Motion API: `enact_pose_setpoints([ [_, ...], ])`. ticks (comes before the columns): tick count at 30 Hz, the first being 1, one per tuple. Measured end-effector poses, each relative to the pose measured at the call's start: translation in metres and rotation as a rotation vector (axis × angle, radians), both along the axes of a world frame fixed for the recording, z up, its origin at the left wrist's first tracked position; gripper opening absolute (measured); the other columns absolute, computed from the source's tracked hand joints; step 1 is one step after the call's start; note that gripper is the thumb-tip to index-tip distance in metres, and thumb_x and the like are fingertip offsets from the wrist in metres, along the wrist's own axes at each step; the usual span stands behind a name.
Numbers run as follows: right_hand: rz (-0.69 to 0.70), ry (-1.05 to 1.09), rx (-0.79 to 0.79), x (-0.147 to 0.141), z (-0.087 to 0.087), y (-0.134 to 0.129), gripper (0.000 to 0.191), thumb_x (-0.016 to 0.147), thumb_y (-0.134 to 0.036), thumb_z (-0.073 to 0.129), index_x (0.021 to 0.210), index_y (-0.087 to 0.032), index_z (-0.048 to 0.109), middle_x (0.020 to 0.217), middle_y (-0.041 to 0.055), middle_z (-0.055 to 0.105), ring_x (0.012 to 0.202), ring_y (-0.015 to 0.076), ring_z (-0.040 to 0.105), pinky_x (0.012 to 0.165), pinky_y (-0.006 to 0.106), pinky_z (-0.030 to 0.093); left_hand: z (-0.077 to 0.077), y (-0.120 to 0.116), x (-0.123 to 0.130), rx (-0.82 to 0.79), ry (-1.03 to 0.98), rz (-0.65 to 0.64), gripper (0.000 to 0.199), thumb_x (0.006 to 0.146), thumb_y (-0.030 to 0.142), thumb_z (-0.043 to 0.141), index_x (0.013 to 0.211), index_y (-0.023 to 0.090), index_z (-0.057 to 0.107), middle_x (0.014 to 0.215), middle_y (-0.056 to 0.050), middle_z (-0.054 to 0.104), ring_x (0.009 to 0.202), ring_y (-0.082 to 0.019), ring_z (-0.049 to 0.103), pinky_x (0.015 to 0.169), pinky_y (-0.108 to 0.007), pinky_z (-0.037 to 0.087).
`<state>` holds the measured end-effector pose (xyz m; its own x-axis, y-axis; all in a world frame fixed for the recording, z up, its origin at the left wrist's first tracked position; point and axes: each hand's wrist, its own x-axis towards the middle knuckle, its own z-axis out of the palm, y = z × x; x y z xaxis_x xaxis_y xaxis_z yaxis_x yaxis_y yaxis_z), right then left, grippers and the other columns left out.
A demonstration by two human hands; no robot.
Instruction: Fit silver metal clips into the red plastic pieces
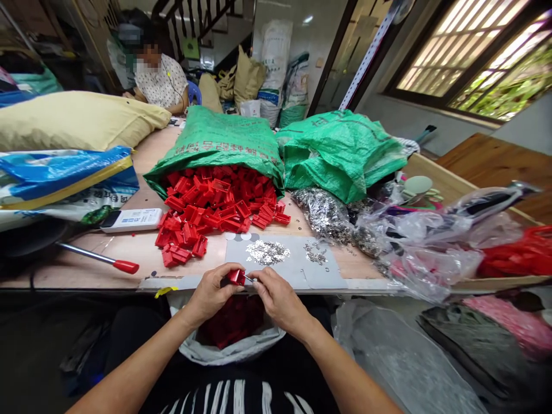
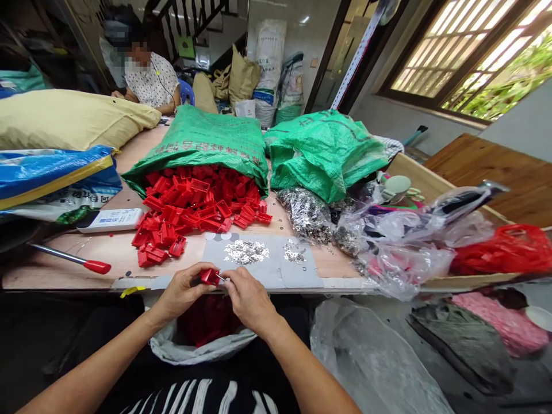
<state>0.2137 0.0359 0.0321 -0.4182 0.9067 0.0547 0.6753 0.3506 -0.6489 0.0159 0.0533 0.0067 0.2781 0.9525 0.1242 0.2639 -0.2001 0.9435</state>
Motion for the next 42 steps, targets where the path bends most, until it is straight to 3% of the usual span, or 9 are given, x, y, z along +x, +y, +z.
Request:
enact_pose_setpoints([
  [3, 0.025, 0.097, -0.004, 0.006, 0.001, -0.006, 0.019, 0.097, -0.018, 0.038, 0.11, -0.021, 0.051, 0.102, 0.0052, 0.057, 0.093, 0.0174, 0.055, 0.082, 0.03, 0.042, 0.005, -0.009, 0.001, -0.06, -0.134, 0.04, 0.028, 0.071, 0.018, 0.074, 0.097, 0.021, 0.065, 0.09, -0.001, 0.067, 0.083, -0.017, 0.061, 0.081, -0.026, 0.045],
  [6, 0.046, 0.173, -0.106, 0.008, 0.005, -0.014, 0.018, 0.097, -0.019, 0.035, 0.111, -0.022, 0.047, 0.089, 0.0013, 0.06, 0.079, 0.0149, 0.055, 0.075, 0.028, 0.042, 0.013, -0.019, 0.004, -0.22, -0.454, 0.082, 0.034, 0.073, 0.02, 0.074, 0.105, 0.024, 0.06, 0.094, 0.0, 0.065, 0.082, -0.014, 0.06, 0.078, -0.024, 0.046],
  [8, 0.082, 0.24, -0.167, 0.005, 0.01, -0.018, 0.024, 0.098, -0.019, 0.034, 0.121, -0.023, 0.042, 0.077, -0.0029, 0.059, 0.071, 0.0131, 0.054, 0.072, 0.026, 0.041, 0.019, -0.026, 0.006, -0.372, -0.68, 0.088, 0.026, 0.077, 0.021, 0.071, 0.101, 0.022, 0.06, 0.092, 0.0, 0.066, 0.081, -0.012, 0.061, 0.077, -0.022, 0.047],
  [11, 0.133, 0.285, -0.206, -0.003, 0.017, -0.022, 0.037, 0.099, -0.022, 0.037, 0.135, -0.025, 0.035, 0.066, -0.0066, 0.057, 0.063, 0.0114, 0.053, 0.069, 0.024, 0.041, 0.026, -0.036, 0.009, -0.579, -0.942, 0.061, 0.007, 0.083, 0.021, 0.066, 0.08, 0.017, 0.061, 0.083, -0.002, 0.067, 0.08, -0.011, 0.063, 0.08, -0.022, 0.048],
  [16, 0.157, 0.282, -0.199, -0.013, 0.023, -0.025, 0.034, 0.098, -0.027, 0.041, 0.132, -0.026, 0.046, 0.063, -0.0061, 0.056, 0.058, 0.0106, 0.052, 0.063, 0.021, 0.04, 0.028, -0.048, 0.01, -0.784, -1.189, 0.077, 0.011, 0.086, 0.014, 0.06, 0.075, 0.013, 0.064, 0.076, -0.004, 0.069, 0.071, -0.011, 0.065, 0.077, -0.025, 0.054],
  [22, 0.162, 0.244, -0.163, -0.016, 0.027, -0.026, 0.03, 0.099, -0.032, 0.04, 0.126, -0.025, 0.051, 0.064, -0.0041, 0.059, 0.059, 0.012, 0.055, 0.062, 0.021, 0.04, 0.034, -0.055, 0.011, -0.893, -1.252, 0.176, 0.025, 0.092, 0.012, 0.047, 0.081, 0.008, 0.069, 0.083, -0.012, 0.073, 0.077, -0.017, 0.071, 0.082, -0.031, 0.057],
  [29, 0.123, 0.198, -0.034, -0.019, 0.026, -0.027, 0.028, 0.099, -0.035, 0.039, 0.116, -0.023, 0.057, 0.091, 0.0031, 0.068, 0.077, 0.0153, 0.062, 0.072, 0.023, 0.043, 0.035, -0.056, 0.014, -0.91, -1.263, 0.24, 0.027, 0.092, 0.01, 0.045, 0.079, 0.007, 0.068, 0.083, -0.013, 0.074, 0.076, -0.018, 0.071, 0.082, -0.032, 0.058],
  [35, 0.153, 0.172, -0.036, -0.024, 0.023, -0.026, 0.029, 0.1, -0.036, 0.037, 0.112, -0.022, 0.059, 0.081, 0.0012, 0.067, 0.067, 0.0138, 0.06, 0.065, 0.022, 0.042, 0.025, -0.06, 0.007, -0.91, -1.269, 0.207, 0.021, 0.091, 0.013, 0.05, 0.082, 0.007, 0.068, 0.085, -0.013, 0.074, 0.078, -0.019, 0.071, 0.086, -0.034, 0.056],
  [42, 0.198, 0.232, -0.153, -0.037, 0.004, -0.011, 0.04, 0.101, -0.037, 0.032, 0.084, -0.018, 0.063, 0.067, -0.0008, 0.061, 0.06, 0.0115, 0.055, 0.06, 0.02, 0.041, 0.002, -0.073, -0.003, -0.921, -1.251, 0.259, 0.006, 0.083, 0.013, 0.063, 0.081, 0.011, 0.068, 0.092, -0.011, 0.075, 0.089, -0.022, 0.071, 0.099, -0.042, 0.049],
])
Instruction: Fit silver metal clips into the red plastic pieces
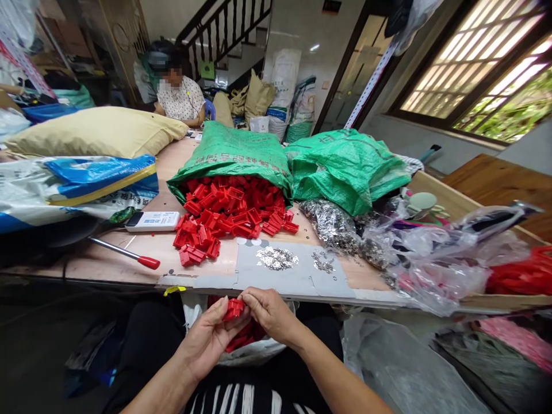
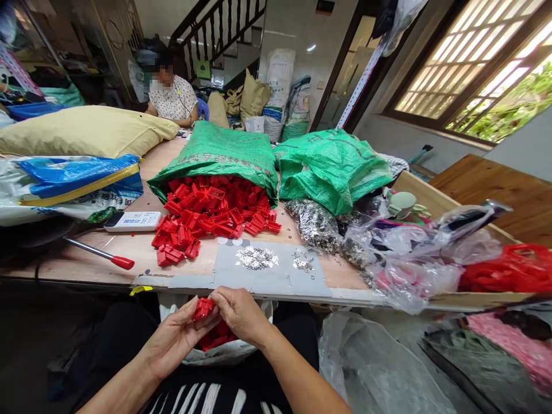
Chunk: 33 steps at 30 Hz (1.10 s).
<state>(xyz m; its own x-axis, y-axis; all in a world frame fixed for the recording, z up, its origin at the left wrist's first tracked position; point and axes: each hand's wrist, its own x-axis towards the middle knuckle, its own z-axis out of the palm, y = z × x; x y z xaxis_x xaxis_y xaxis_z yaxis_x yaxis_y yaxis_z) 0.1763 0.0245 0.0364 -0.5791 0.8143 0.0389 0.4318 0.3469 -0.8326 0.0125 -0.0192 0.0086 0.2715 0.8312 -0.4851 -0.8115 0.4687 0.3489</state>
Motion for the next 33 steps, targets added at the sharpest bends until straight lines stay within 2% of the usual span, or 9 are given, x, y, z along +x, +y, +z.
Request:
enact_pose_setpoints([
  [3, 0.006, -0.124, 0.089, -0.011, -0.004, 0.012, 0.028, 0.1, -0.031, 0.038, 0.096, -0.021, 0.064, 0.076, 0.0003, 0.065, 0.071, 0.0135, 0.059, 0.067, 0.022, 0.044, -0.009, 0.002, -0.01, 0.05, 0.049, 0.036, 0.002, 0.08, 0.016, 0.068, 0.081, 0.015, 0.067, 0.091, -0.006, 0.074, 0.092, -0.02, 0.069, 0.1, -0.04, 0.047],
  [6, -0.001, -0.2, 0.242, -0.026, -0.005, 0.026, 0.021, 0.096, -0.024, 0.045, 0.11, -0.022, 0.061, 0.103, 0.0042, 0.064, 0.092, 0.016, 0.061, 0.082, 0.026, 0.046, -0.018, 0.002, -0.021, 0.159, 0.271, 0.003, 0.013, 0.076, 0.021, 0.073, 0.07, 0.016, 0.063, 0.087, -0.002, 0.072, 0.086, -0.015, 0.066, 0.089, -0.029, 0.049],
  [10, 0.027, -0.334, 0.391, -0.05, -0.007, 0.044, 0.029, 0.092, -0.021, 0.052, 0.12, -0.024, 0.055, 0.138, 0.0064, 0.043, 0.107, 0.0191, 0.056, 0.085, 0.03, 0.049, -0.025, -0.001, -0.027, 0.269, 0.685, -0.107, 0.017, 0.069, 0.029, 0.078, 0.076, 0.017, 0.069, 0.089, -0.004, 0.071, 0.088, -0.018, 0.063, 0.083, -0.027, 0.046],
  [13, 0.029, -0.442, 0.441, -0.067, -0.009, 0.055, 0.033, 0.091, -0.023, 0.053, 0.124, -0.025, 0.052, 0.145, 0.0065, 0.036, 0.11, 0.0224, 0.055, 0.084, 0.034, 0.051, -0.026, -0.001, -0.027, 0.262, 0.773, -0.132, 0.027, 0.065, 0.031, 0.08, 0.087, 0.018, 0.072, 0.095, -0.007, 0.072, 0.099, -0.023, 0.062, 0.089, -0.031, 0.044],
  [17, 0.015, -0.468, 0.417, -0.076, -0.012, 0.065, 0.032, 0.093, -0.021, 0.047, 0.124, -0.023, 0.05, 0.14, 0.0084, 0.043, 0.108, 0.0222, 0.055, 0.086, 0.037, 0.051, -0.027, 0.001, -0.028, 0.25, 0.743, -0.102, 0.028, 0.065, 0.03, 0.08, 0.088, 0.017, 0.073, 0.1, -0.01, 0.071, 0.102, -0.024, 0.061, 0.091, -0.03, 0.044],
  [22, 0.014, -0.249, 0.362, -0.056, -0.005, 0.062, 0.031, 0.091, -0.014, 0.049, 0.121, -0.021, 0.054, 0.13, 0.007, 0.053, 0.115, 0.0177, 0.054, 0.097, 0.031, 0.045, -0.022, 0.001, -0.028, 0.231, 0.606, -0.109, 0.025, 0.073, 0.032, 0.075, 0.093, 0.016, 0.071, 0.1, -0.01, 0.07, 0.096, -0.022, 0.064, 0.085, -0.029, 0.048],
  [25, 0.03, -0.097, 0.301, -0.033, 0.01, 0.046, 0.026, 0.091, -0.014, 0.051, 0.115, -0.02, 0.059, 0.121, 0.0065, 0.06, 0.113, 0.0165, 0.055, 0.098, 0.029, 0.043, -0.013, 0.003, -0.027, 0.158, 0.356, -0.129, 0.03, 0.081, 0.035, 0.067, 0.105, 0.017, 0.067, 0.103, -0.012, 0.069, 0.087, -0.02, 0.068, 0.075, -0.03, 0.054],
  [28, 0.145, 0.007, 0.206, -0.012, 0.026, 0.021, 0.023, 0.092, -0.016, 0.05, 0.111, -0.021, 0.063, 0.114, 0.0055, 0.064, 0.109, 0.0153, 0.058, 0.096, 0.026, 0.044, -0.005, 0.006, -0.025, 0.097, 0.158, -0.138, 0.032, 0.083, 0.037, 0.064, 0.107, 0.016, 0.065, 0.099, -0.012, 0.07, 0.081, -0.019, 0.069, 0.066, -0.026, 0.056],
  [33, 0.233, 0.069, 0.105, 0.007, 0.031, -0.018, 0.023, 0.088, -0.012, 0.055, 0.106, -0.019, 0.066, 0.114, 0.0058, 0.066, 0.112, 0.0154, 0.058, 0.1, 0.025, 0.041, -0.002, 0.007, -0.015, 0.024, 0.184, -0.145, 0.042, 0.076, 0.016, 0.072, 0.116, 0.02, 0.06, 0.093, -0.004, 0.07, 0.067, -0.012, 0.068, 0.062, -0.022, 0.058],
])
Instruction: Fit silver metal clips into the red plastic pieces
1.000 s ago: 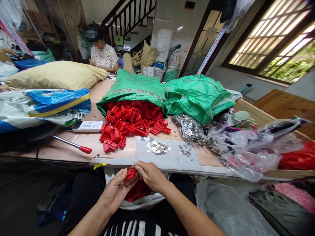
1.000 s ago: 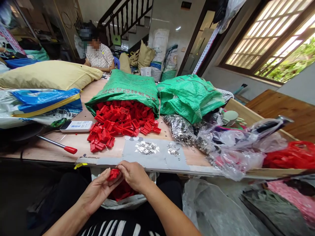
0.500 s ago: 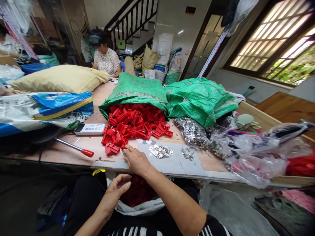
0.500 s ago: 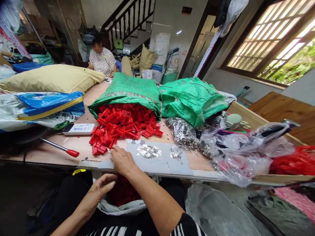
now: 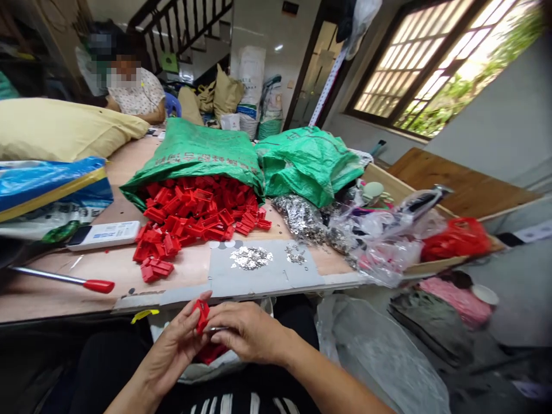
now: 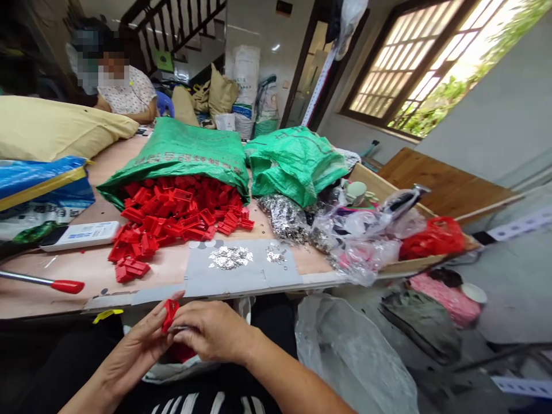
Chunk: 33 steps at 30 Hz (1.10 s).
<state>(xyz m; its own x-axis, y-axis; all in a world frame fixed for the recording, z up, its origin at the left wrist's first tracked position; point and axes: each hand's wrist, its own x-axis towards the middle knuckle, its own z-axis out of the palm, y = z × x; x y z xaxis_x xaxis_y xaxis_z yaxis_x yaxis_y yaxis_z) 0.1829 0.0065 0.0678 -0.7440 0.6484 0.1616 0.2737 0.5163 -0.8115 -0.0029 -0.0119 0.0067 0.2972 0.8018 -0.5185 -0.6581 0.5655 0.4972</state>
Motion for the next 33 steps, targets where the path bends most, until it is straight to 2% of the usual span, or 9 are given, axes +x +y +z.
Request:
enact_pose_setpoints([
  [4, -0.144, 0.039, -0.048, 0.022, -0.008, -0.01, 0.023, 0.087, -0.014, 0.057, 0.107, -0.02, 0.066, 0.115, 0.0051, 0.066, 0.11, 0.0159, 0.059, 0.097, 0.025, 0.043, 0.002, -0.002, 0.008, -0.035, 0.075, -0.033, 0.05, 0.067, 0.008, 0.077, 0.112, 0.019, 0.06, 0.094, -0.006, 0.071, 0.073, -0.016, 0.071, 0.069, -0.026, 0.06],
  [8, -0.6, -0.069, 0.035, 0.073, -0.022, 0.002, 0.016, 0.089, -0.019, 0.056, 0.1, -0.02, 0.066, 0.096, 0.0044, 0.068, 0.091, 0.0168, 0.063, 0.084, 0.028, 0.048, 0.007, -0.004, 0.009, -0.042, 0.157, -0.024, 0.061, 0.06, 0.008, 0.082, 0.114, 0.022, 0.057, 0.107, -0.009, 0.071, 0.084, -0.024, 0.072, 0.074, -0.035, 0.06],
  [10, -0.811, -0.171, 0.132, 0.108, -0.032, 0.014, 0.019, 0.088, -0.018, 0.054, 0.104, -0.02, 0.064, 0.1, 0.0054, 0.067, 0.092, 0.0182, 0.062, 0.085, 0.032, 0.047, 0.008, -0.004, 0.01, -0.027, 0.181, -0.008, 0.07, 0.057, 0.01, 0.084, 0.119, 0.024, 0.055, 0.108, -0.01, 0.072, 0.086, -0.026, 0.072, 0.075, -0.036, 0.06],
  [12, -0.981, -0.319, 0.206, 0.14, -0.04, 0.027, 0.021, 0.087, -0.016, 0.053, 0.105, -0.019, 0.062, 0.099, 0.006, 0.067, 0.092, 0.0191, 0.062, 0.084, 0.032, 0.047, 0.006, -0.004, 0.011, -0.016, 0.189, -0.002, 0.078, 0.054, 0.013, 0.086, 0.123, 0.025, 0.053, 0.106, -0.01, 0.073, 0.087, -0.028, 0.072, 0.077, -0.037, 0.059],
  [14, -1.076, -0.43, 0.242, 0.166, -0.044, 0.04, 0.022, 0.087, -0.014, 0.052, 0.106, -0.016, 0.062, 0.102, 0.0088, 0.066, 0.093, 0.0207, 0.061, 0.085, 0.033, 0.046, 0.004, -0.004, 0.014, -0.014, 0.192, -0.005, 0.075, 0.051, 0.014, 0.088, 0.118, 0.023, 0.056, 0.106, -0.01, 0.073, 0.087, -0.028, 0.072, 0.079, -0.036, 0.059],
  [18, -1.078, -0.492, 0.264, 0.189, -0.047, 0.061, 0.026, 0.085, -0.01, 0.052, 0.108, -0.016, 0.063, 0.106, 0.0095, 0.064, 0.096, 0.0208, 0.059, 0.088, 0.033, 0.044, -0.001, -0.004, 0.019, 0.017, 0.214, -0.018, 0.059, 0.047, 0.016, 0.089, 0.099, 0.019, 0.063, 0.104, -0.011, 0.074, 0.089, -0.027, 0.072, 0.078, -0.031, 0.059],
  [24, -0.984, -0.527, 0.291, 0.191, -0.051, 0.082, 0.02, 0.085, -0.01, 0.053, 0.1, -0.017, 0.065, 0.104, 0.0074, 0.061, 0.095, 0.0183, 0.057, 0.087, 0.029, 0.043, -0.008, -0.006, 0.018, 0.082, 0.269, 0.013, 0.06, 0.045, 0.02, 0.09, 0.099, 0.02, 0.063, 0.092, -0.007, 0.076, 0.089, -0.03, 0.072, 0.076, -0.033, 0.06],
  [30, -0.988, -0.51, 0.309, 0.201, -0.051, 0.083, 0.01, 0.082, -0.01, 0.056, 0.082, -0.017, 0.062, 0.086, 0.0054, 0.061, 0.084, 0.0192, 0.056, 0.079, 0.029, 0.043, -0.021, -0.005, 0.011, 0.076, 0.283, 0.019, 0.062, 0.046, 0.02, 0.09, 0.101, 0.021, 0.062, 0.091, -0.007, 0.076, 0.083, -0.026, 0.073, 0.07, -0.031, 0.06],
  [33, -1.031, -0.47, 0.332, 0.202, -0.05, 0.075, 0.008, 0.082, -0.013, 0.054, 0.083, -0.017, 0.061, 0.087, 0.0068, 0.062, 0.084, 0.0208, 0.056, 0.077, 0.031, 0.044, -0.024, -0.005, 0.011, 0.09, 0.271, 0.018, 0.061, 0.046, 0.023, 0.09, 0.1, 0.02, 0.062, 0.091, -0.007, 0.076, 0.083, -0.026, 0.072, 0.071, -0.031, 0.06],
])
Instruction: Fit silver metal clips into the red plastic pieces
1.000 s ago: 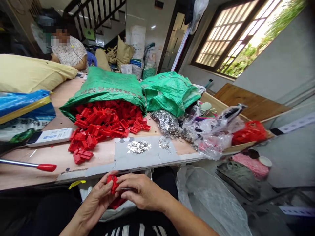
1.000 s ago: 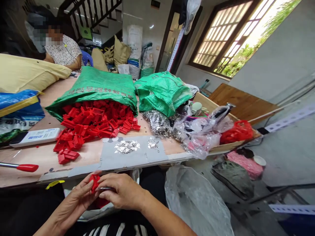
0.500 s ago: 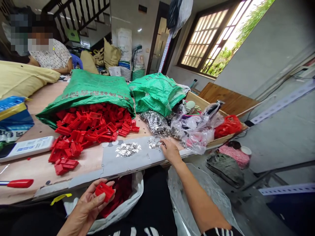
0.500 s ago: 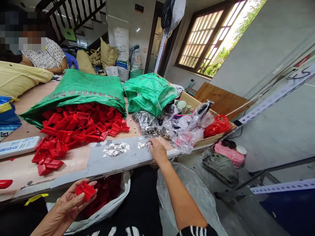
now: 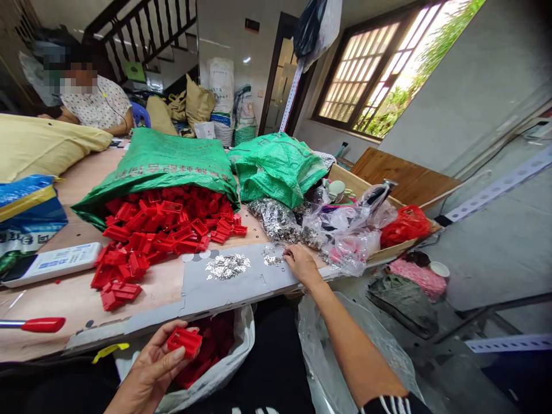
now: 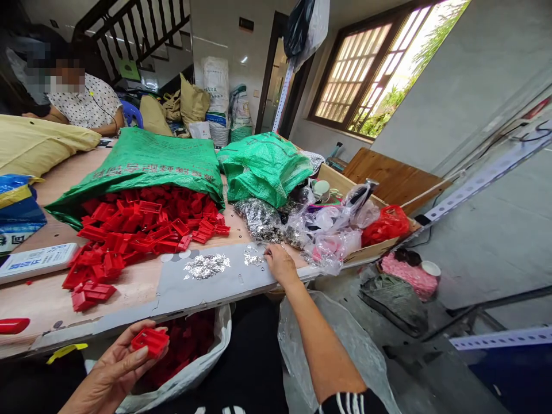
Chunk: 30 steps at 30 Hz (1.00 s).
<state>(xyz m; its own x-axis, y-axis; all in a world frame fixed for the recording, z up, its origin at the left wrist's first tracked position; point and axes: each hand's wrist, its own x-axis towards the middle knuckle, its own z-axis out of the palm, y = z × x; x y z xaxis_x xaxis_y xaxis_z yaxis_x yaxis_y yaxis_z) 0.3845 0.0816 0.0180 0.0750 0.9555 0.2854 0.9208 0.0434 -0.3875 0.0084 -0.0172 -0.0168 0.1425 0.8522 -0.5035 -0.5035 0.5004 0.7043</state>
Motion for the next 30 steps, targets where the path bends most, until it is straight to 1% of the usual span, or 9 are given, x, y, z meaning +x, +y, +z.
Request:
enact_pose_setpoints([
  [4, 0.046, 0.044, 0.047, -0.011, -0.002, -0.02, 0.009, 0.085, -0.016, 0.052, 0.089, -0.019, 0.059, 0.091, 0.0053, 0.062, 0.086, 0.0193, 0.058, 0.079, 0.03, 0.045, 0.002, -0.001, 0.002, 0.019, 0.006, -0.007, 0.06, 0.046, 0.022, 0.09, 0.098, 0.018, 0.062, 0.09, -0.008, 0.077, 0.08, -0.022, 0.073, 0.071, -0.027, 0.059],
  [7, 0.123, 0.076, 0.036, -0.021, -0.005, -0.037, 0.009, 0.085, -0.016, 0.053, 0.087, -0.02, 0.06, 0.09, 0.0043, 0.063, 0.085, 0.0186, 0.06, 0.077, 0.029, 0.047, 0.006, -0.001, 0.003, 0.024, 0.027, -0.007, 0.062, 0.044, 0.022, 0.09, 0.099, 0.018, 0.062, 0.089, -0.008, 0.077, 0.077, -0.02, 0.073, 0.068, -0.025, 0.059],
  [9, 0.144, 0.093, 0.025, -0.022, -0.008, -0.045, 0.01, 0.086, -0.016, 0.052, 0.089, -0.02, 0.061, 0.09, 0.005, 0.064, 0.085, 0.0193, 0.061, 0.076, 0.03, 0.047, 0.008, -0.002, 0.003, 0.031, 0.041, 0.001, 0.063, 0.043, 0.023, 0.091, 0.099, 0.018, 0.062, 0.088, -0.008, 0.077, 0.076, -0.021, 0.073, 0.066, -0.024, 0.059],
  [13, 0.115, 0.131, 0.008, -0.017, -0.01, -0.052, 0.017, 0.085, -0.015, 0.05, 0.097, -0.02, 0.061, 0.098, 0.0062, 0.067, 0.091, 0.0205, 0.062, 0.08, 0.032, 0.047, 0.013, -0.003, 0.005, 0.057, 0.081, 0.022, 0.063, 0.041, 0.025, 0.091, 0.098, 0.018, 0.063, 0.087, -0.007, 0.077, 0.078, -0.023, 0.073, 0.067, -0.024, 0.06],
  [17, 0.048, 0.14, -0.009, -0.018, -0.006, -0.053, 0.014, 0.086, -0.02, 0.051, 0.095, -0.02, 0.062, 0.095, 0.0061, 0.068, 0.087, 0.0198, 0.062, 0.079, 0.032, 0.047, 0.016, -0.005, 0.007, 0.094, 0.115, 0.015, 0.057, 0.045, 0.027, 0.089, 0.095, 0.018, 0.063, 0.088, -0.006, 0.078, 0.079, -0.019, 0.073, 0.071, -0.021, 0.058],
  [20, 0.014, 0.097, -0.053, -0.028, -0.005, -0.054, 0.01, 0.086, -0.026, 0.054, 0.09, -0.02, 0.061, 0.088, 0.0042, 0.066, 0.08, 0.0185, 0.061, 0.073, 0.029, 0.046, 0.02, -0.004, 0.007, 0.182, 0.182, 0.007, 0.05, 0.051, 0.027, 0.087, 0.094, 0.018, 0.063, 0.091, -0.005, 0.078, 0.079, -0.018, 0.073, 0.072, -0.02, 0.058],
  [24, -0.034, 0.027, -0.078, -0.039, -0.006, -0.053, 0.012, 0.085, -0.03, 0.054, 0.084, -0.021, 0.062, 0.082, 0.0032, 0.065, 0.075, 0.0187, 0.061, 0.068, 0.028, 0.043, 0.026, -0.002, 0.007, 0.383, 0.322, -0.011, 0.04, 0.06, 0.026, 0.083, 0.095, 0.019, 0.064, 0.099, -0.005, 0.076, 0.087, -0.019, 0.072, 0.079, -0.025, 0.059],
  [27, -0.054, 0.032, -0.057, -0.038, -0.006, -0.051, 0.015, 0.085, -0.032, 0.052, 0.084, -0.021, 0.062, 0.082, 0.0047, 0.066, 0.073, 0.0199, 0.061, 0.066, 0.029, 0.042, 0.029, -0.001, 0.008, 0.531, 0.454, 0.022, 0.035, 0.066, 0.026, 0.078, 0.097, 0.019, 0.064, 0.098, -0.004, 0.076, 0.089, -0.02, 0.072, 0.083, -0.028, 0.058],
  [30, -0.085, 0.091, 0.001, -0.034, -0.003, -0.05, 0.018, 0.084, -0.034, 0.05, 0.087, -0.021, 0.063, 0.089, 0.0065, 0.068, 0.077, 0.0217, 0.063, 0.068, 0.031, 0.043, 0.027, -0.002, 0.009, 0.619, 0.566, 0.032, 0.034, 0.072, 0.027, 0.074, 0.103, 0.021, 0.063, 0.105, -0.004, 0.074, 0.097, -0.021, 0.07, 0.089, -0.031, 0.056],
])
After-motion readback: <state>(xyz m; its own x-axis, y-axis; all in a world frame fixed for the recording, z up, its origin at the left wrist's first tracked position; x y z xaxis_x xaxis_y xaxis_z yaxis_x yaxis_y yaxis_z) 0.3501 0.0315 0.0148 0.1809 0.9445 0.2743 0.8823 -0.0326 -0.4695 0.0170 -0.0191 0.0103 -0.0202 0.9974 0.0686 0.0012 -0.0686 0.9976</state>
